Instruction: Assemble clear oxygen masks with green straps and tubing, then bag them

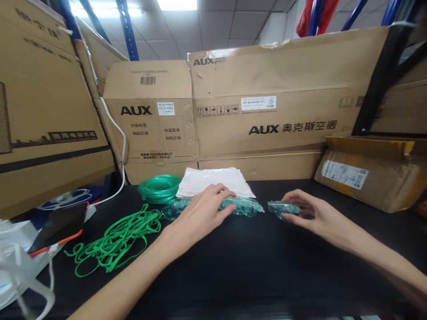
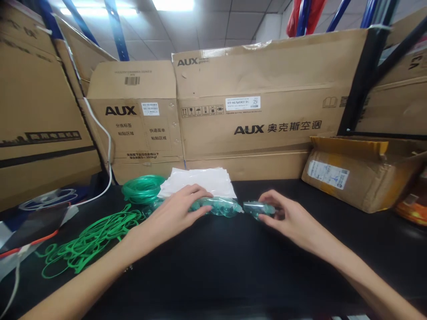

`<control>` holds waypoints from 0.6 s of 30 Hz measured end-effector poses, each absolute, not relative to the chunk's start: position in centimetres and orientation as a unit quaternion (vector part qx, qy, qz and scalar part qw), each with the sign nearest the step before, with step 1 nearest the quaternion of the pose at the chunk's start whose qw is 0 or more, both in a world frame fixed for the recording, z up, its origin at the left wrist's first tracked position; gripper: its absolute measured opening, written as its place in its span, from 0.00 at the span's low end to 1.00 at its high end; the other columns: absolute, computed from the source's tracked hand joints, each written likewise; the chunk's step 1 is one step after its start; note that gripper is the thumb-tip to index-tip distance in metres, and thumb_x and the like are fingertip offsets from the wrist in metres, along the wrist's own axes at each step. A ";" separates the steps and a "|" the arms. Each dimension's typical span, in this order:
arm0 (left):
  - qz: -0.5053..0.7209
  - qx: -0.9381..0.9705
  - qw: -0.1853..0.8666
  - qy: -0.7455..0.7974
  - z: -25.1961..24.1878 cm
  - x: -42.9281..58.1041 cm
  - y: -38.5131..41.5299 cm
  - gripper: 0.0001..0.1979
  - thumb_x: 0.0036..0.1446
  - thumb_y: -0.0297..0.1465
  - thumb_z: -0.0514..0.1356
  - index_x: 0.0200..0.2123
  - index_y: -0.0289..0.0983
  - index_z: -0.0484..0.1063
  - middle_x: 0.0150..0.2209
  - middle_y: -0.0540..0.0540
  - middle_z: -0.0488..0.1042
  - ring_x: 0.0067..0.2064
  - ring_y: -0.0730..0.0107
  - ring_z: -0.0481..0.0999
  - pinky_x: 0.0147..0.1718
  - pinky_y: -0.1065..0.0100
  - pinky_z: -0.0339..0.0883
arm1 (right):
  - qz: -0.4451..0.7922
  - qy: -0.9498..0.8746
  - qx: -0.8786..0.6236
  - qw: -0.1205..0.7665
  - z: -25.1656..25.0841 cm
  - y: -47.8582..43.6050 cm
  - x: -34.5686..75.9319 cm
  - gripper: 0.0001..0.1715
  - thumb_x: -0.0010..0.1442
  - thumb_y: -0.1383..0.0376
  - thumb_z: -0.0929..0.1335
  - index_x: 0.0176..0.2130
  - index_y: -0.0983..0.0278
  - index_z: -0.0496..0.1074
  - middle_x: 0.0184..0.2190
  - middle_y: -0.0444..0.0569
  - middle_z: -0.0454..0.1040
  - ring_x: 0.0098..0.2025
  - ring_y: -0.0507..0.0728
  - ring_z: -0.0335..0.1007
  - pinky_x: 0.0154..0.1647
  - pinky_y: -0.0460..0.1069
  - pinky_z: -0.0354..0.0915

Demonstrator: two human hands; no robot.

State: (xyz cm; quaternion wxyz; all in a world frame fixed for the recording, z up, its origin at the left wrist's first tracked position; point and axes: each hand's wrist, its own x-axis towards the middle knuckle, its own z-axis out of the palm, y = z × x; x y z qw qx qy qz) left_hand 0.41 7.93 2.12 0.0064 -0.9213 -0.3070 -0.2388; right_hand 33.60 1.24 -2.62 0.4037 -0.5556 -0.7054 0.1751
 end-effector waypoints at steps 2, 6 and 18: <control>-0.237 -0.929 -0.004 -0.284 2.1 2.2 9.5 0.15 0.76 0.37 0.59 0.60 0.40 0.76 0.59 0.43 0.76 0.62 0.55 0.75 0.61 0.54 0.69 | 0.180 -0.708 -0.541 0.417 -2.4 2.9 34.0 0.24 0.62 0.47 0.76 0.48 0.59 0.71 0.48 0.52 0.82 0.51 0.64 0.80 0.52 0.57 0.77; -0.229 -0.935 -0.017 -0.269 1.4 3.9 11.2 0.13 0.75 0.36 0.59 0.56 0.40 0.79 0.58 0.43 0.78 0.60 0.53 0.76 0.58 0.55 0.71 | 0.194 -0.717 -0.522 0.419 -2.4 4.9 33.4 0.27 0.62 0.46 0.76 0.51 0.60 0.72 0.50 0.55 0.83 0.55 0.65 0.81 0.60 0.60 0.75; -0.238 -0.933 -0.058 -0.265 1.0 4.2 11.7 0.12 0.73 0.34 0.62 0.54 0.38 0.79 0.56 0.40 0.79 0.62 0.52 0.74 0.62 0.55 0.68 | 0.131 -0.788 -0.501 0.333 -2.0 5.4 31.7 0.29 0.69 0.49 0.72 0.63 0.58 0.79 0.60 0.53 0.82 0.59 0.67 0.78 0.64 0.60 0.70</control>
